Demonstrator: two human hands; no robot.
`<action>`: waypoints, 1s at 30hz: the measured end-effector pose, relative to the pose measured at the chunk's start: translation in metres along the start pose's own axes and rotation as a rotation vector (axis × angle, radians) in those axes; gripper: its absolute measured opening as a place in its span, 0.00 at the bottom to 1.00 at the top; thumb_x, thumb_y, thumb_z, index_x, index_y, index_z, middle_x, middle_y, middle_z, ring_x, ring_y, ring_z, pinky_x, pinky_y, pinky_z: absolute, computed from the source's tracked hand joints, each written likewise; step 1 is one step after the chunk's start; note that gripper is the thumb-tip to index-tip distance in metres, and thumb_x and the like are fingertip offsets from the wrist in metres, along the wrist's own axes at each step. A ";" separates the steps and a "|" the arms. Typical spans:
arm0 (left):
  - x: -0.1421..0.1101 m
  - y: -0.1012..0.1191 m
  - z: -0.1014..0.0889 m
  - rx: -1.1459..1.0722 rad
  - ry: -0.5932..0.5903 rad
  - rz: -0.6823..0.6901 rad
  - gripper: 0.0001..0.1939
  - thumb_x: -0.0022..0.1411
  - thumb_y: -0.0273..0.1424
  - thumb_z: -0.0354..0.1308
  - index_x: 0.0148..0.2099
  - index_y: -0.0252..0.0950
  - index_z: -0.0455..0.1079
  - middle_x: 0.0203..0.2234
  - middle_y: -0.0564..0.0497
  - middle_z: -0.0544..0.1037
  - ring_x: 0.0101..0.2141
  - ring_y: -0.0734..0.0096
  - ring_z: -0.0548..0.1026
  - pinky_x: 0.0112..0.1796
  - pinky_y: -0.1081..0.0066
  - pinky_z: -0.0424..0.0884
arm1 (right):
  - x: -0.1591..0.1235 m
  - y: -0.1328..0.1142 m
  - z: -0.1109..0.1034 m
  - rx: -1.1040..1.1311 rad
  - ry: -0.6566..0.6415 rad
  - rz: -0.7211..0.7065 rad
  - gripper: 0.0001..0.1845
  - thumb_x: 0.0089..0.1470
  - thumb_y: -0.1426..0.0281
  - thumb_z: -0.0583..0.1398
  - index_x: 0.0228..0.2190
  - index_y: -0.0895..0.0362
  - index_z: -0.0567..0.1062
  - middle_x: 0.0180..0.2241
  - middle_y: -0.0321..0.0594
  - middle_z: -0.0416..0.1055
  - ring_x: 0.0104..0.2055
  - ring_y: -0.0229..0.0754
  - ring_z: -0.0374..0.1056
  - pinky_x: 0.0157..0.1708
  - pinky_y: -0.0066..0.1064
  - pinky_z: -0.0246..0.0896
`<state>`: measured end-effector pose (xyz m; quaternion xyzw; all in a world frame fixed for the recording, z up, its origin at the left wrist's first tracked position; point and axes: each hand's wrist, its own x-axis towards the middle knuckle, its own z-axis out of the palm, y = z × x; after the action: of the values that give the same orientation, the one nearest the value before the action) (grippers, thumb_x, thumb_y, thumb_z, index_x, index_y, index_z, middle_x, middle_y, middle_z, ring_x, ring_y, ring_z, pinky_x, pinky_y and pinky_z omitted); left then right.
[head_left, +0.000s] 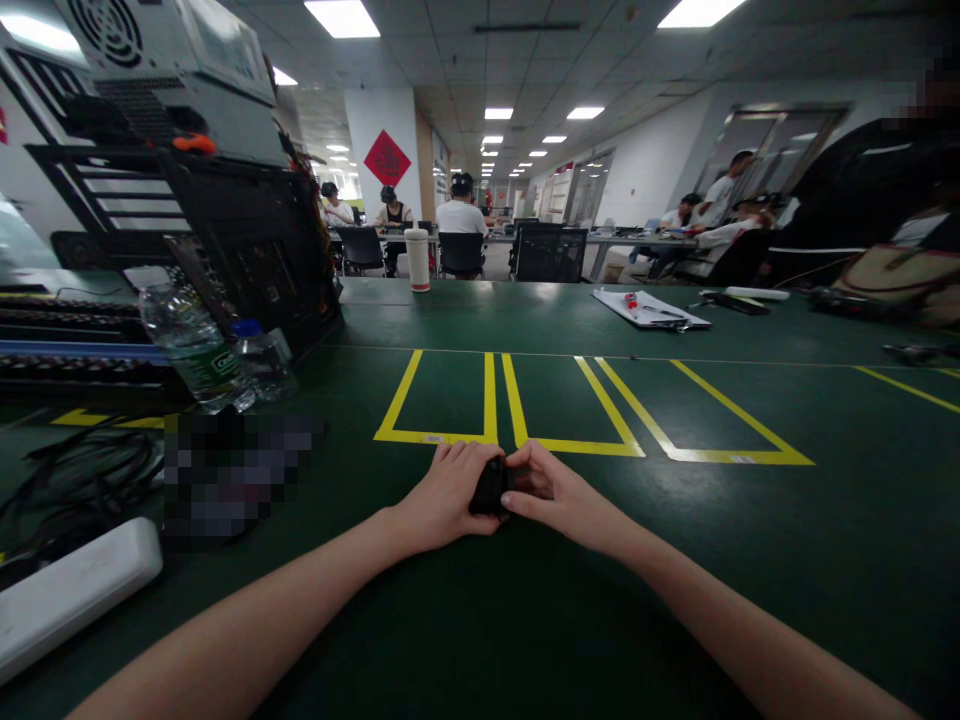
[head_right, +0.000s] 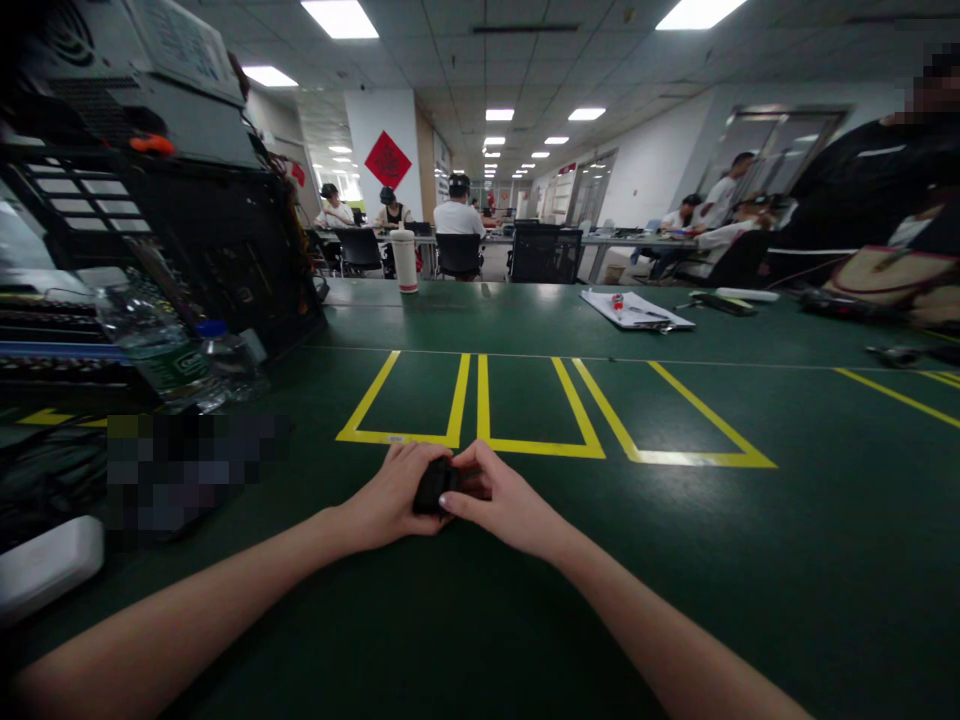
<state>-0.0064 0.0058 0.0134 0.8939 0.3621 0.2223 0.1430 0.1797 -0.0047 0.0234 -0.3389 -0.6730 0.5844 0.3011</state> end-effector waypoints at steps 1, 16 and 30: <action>0.000 0.000 0.000 -0.002 -0.001 0.001 0.29 0.47 0.33 0.61 0.49 0.39 0.52 0.42 0.49 0.66 0.41 0.61 0.65 0.43 0.61 0.57 | 0.001 0.001 0.000 -0.006 0.015 -0.001 0.12 0.50 0.69 0.57 0.36 0.56 0.60 0.37 0.37 0.63 0.42 0.40 0.64 0.41 0.37 0.63; 0.000 0.001 -0.002 -0.014 -0.013 -0.002 0.30 0.46 0.31 0.62 0.50 0.39 0.52 0.42 0.49 0.66 0.41 0.61 0.65 0.43 0.61 0.57 | 0.000 -0.002 0.002 -0.038 0.002 0.000 0.16 0.47 0.74 0.59 0.38 0.56 0.59 0.40 0.39 0.63 0.44 0.40 0.63 0.45 0.37 0.60; 0.000 0.007 -0.010 -0.030 -0.037 -0.002 0.28 0.50 0.34 0.59 0.51 0.40 0.52 0.43 0.48 0.66 0.43 0.60 0.65 0.44 0.60 0.57 | 0.004 0.010 -0.001 -0.120 0.108 0.042 0.14 0.51 0.67 0.56 0.40 0.56 0.62 0.41 0.40 0.62 0.44 0.42 0.63 0.45 0.39 0.60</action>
<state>-0.0072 0.0015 0.0245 0.8953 0.3568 0.2111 0.1632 0.1791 0.0002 0.0135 -0.4014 -0.6823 0.5302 0.3036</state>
